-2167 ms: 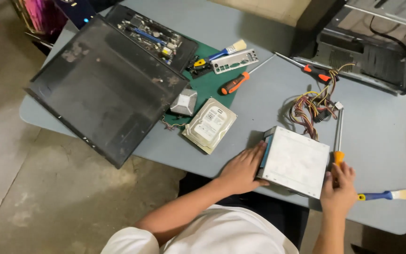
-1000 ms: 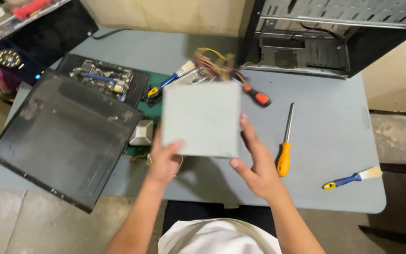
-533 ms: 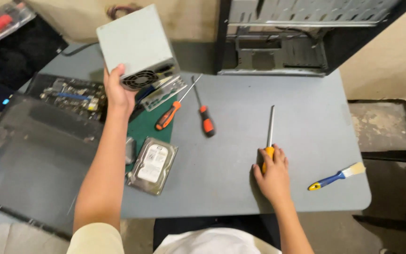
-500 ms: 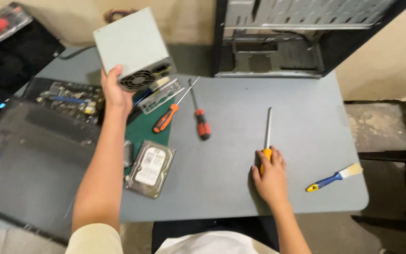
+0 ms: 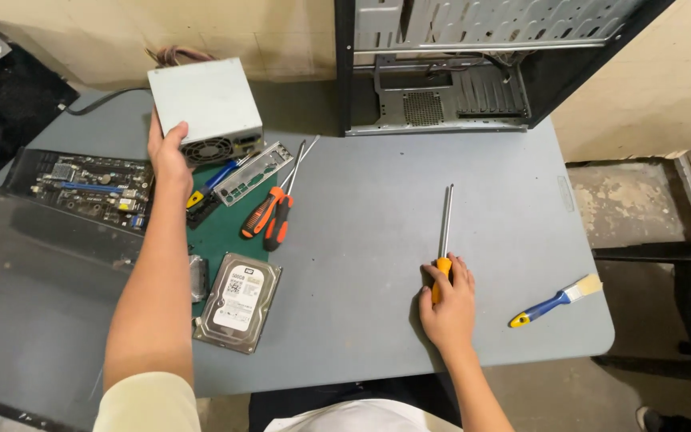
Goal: Assembling a desktop computer by installing the power supply and attaching the side panel using a screwdriver.
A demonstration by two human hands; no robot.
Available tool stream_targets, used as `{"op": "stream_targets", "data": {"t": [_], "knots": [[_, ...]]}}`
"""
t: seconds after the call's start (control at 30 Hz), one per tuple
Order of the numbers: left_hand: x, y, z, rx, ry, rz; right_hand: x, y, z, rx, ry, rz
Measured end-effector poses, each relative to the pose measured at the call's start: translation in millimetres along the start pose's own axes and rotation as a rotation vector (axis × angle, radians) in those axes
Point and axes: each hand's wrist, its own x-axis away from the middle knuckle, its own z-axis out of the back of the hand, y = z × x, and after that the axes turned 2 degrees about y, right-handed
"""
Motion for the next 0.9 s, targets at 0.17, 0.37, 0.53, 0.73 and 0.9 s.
{"op": "stream_targets", "data": {"t": [0.17, 0.37, 0.53, 0.73, 0.9], "knots": [[9, -8, -1, -0.034, 0.010, 0.022, -1, -4, 3, -0.005, 0.008, -0.007], [1, 3, 1, -0.249, 0.023, 0.089, -2, -3, 2, -0.019, 0.012, -0.004], [11, 33, -8, -0.536, -0.026, 0.164, -2, -6, 5, -0.026, 0.008, -0.019], [9, 41, -10, -0.725, -0.025, 0.156, -2, -5, 4, -0.028, 0.001, -0.025], [13, 43, -20, -0.777, 0.036, 0.069, -2, -7, 6, -0.030, 0.019, -0.011]]}}
